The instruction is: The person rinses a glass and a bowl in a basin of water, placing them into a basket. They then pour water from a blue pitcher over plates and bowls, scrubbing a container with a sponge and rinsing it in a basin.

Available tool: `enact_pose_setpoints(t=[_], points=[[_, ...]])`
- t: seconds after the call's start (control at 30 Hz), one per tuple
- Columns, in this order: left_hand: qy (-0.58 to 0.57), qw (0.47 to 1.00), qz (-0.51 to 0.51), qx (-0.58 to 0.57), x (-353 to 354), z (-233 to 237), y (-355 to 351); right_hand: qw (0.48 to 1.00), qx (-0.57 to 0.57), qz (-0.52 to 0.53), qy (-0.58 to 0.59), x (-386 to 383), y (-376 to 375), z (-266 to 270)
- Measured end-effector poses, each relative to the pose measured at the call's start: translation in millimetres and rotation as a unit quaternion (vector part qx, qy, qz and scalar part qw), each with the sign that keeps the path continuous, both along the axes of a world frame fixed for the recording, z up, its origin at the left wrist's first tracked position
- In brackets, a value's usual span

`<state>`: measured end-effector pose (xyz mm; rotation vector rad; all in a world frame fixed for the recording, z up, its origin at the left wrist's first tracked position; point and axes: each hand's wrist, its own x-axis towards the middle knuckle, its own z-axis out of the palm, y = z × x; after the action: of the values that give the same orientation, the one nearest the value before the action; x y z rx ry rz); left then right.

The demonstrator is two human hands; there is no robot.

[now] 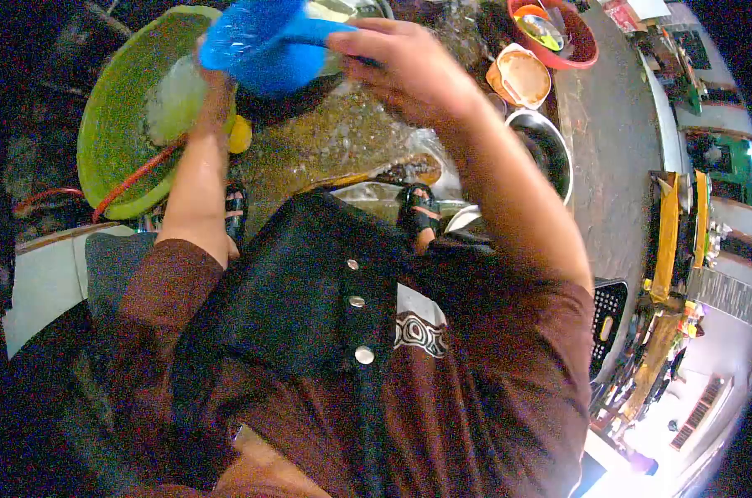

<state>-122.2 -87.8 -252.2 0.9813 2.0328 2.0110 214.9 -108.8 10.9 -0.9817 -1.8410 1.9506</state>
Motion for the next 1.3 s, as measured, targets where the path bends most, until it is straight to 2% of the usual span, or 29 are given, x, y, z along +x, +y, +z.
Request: enact_pose_setpoints(t=[0.1,0.13,0.17,0.23,0.3,0.33,0.37,0.43,0.57,0.63,0.67,0.7,0.77,0.8,0.83,0.9,0.93,1.0,1.03,1.07,1.13,1.2,1.27,1.3], points=[[0.189,0.978,-0.079,-0.029,92.7,-20.9,36.6,0.99,0.089,-0.001,-0.107,66.8,10.6,22.2],[0.221,0.962,-0.135,-0.081,132.1,-18.9,39.1,0.981,0.14,0.01,-0.138,90.6,18.6,17.8],[0.251,0.936,-0.197,-0.145,165.4,-27.6,35.1,0.98,0.102,-0.012,-0.171,106.8,16.2,24.2],[0.317,0.846,-0.328,-0.277,225.0,-55.0,22.7,0.976,0.064,-0.036,-0.204,135.7,12.1,27.3],[0.357,0.718,-0.458,-0.384,268.4,-81.8,-1.7,0.965,0.061,-0.057,-0.248,164.8,17.5,10.8],[0.366,0.666,-0.502,-0.413,283.5,-95.5,-18.2,0.962,0.035,-0.064,-0.265,182.2,21.8,-3.6],[0.37,0.636,-0.528,-0.424,295.4,-108.7,-32.4,0.957,0.01,-0.072,-0.281,193.4,25.0,-12.2],[0.337,0.681,-0.484,-0.433,316.4,-187.5,-51.9,0.949,0.0,-0.098,-0.299,196.3,18.0,-18.0],[0.383,0.672,-0.438,-0.457,323.8,-199.5,-61.4,0.938,-0.071,-0.08,-0.33,214.9,24.6,-52.5],[0.335,0.636,-0.533,-0.446,320.7,-203.4,-50.0,0.931,-0.11,-0.079,-0.338,218.4,24.0,-60.8],[0.406,0.547,-0.593,-0.428,316.6,-158.4,-44.0,0.927,-0.113,-0.06,-0.351,216.5,23.6,-62.9],[0.409,0.546,-0.593,-0.428,321.0,-156.9,-38.4,0.923,-0.114,-0.04,-0.364,215.1,24.8,-63.9],[0.315,0.573,-0.546,-0.524,322.1,-157.0,-28.4,0.924,-0.102,-0.031,-0.368,214.1,27.3,-65.8],[0.286,0.639,-0.548,-0.459,313.9,-151.1,-30.4,0.923,-0.092,-0.019,-0.374,213.8,26.8,-67.5],[0.286,0.635,-0.55,-0.461,313.8,-159.7,-30.2,0.921,-0.084,-0.007,-0.38,213.6,24.8,-69.4],[0.339,0.682,-0.504,-0.407,316.5,-172.6,-29.8,0.909,-0.065,0.005,-0.412,208.1,23.4,-66.1],[0.282,0.712,-0.46,-0.449,314.7,-179.2,-36.4,0.913,-0.063,-0.002,-0.403,208.8,21.6,-67.1],[0.271,0.712,-0.463,-0.452,314.7,-214.8,-38.5,0.915,-0.057,-0.008,-0.399,207.3,22.0,-64.2],[0.26,0.71,-0.468,-0.457,318.7,-227.8,-40.5,0.911,-0.043,-0.01,-0.41,203.9,21.9,-60.7],[0.437,0.535,-0.547,-0.472,313.4,-187.6,-43.5,0.907,-0.031,-0.011,-0.42,201.6,21.1,-59.0],[0.437,0.524,-0.548,-0.484,315.6,-162.9,-39.9,0.908,-0.021,-0.012,-0.418,199.2,21.0,-59.7],[0.442,0.513,-0.547,-0.493,316.3,-158.9,-37.6,0.91,-0.007,-0.015,-0.414,198.4,23.2,-59.5],[0.349,0.671,-0.474,-0.451,311.1,-160.3,-42.5,0.907,-0.012,-0.002,-0.421,197.7,25.5,-62.0],[0.352,0.67,-0.471,-0.452,308.4,-159.3,-38.0,0.908,-0.011,-0.002,-0.418,198.0,26.9,-65.2]])
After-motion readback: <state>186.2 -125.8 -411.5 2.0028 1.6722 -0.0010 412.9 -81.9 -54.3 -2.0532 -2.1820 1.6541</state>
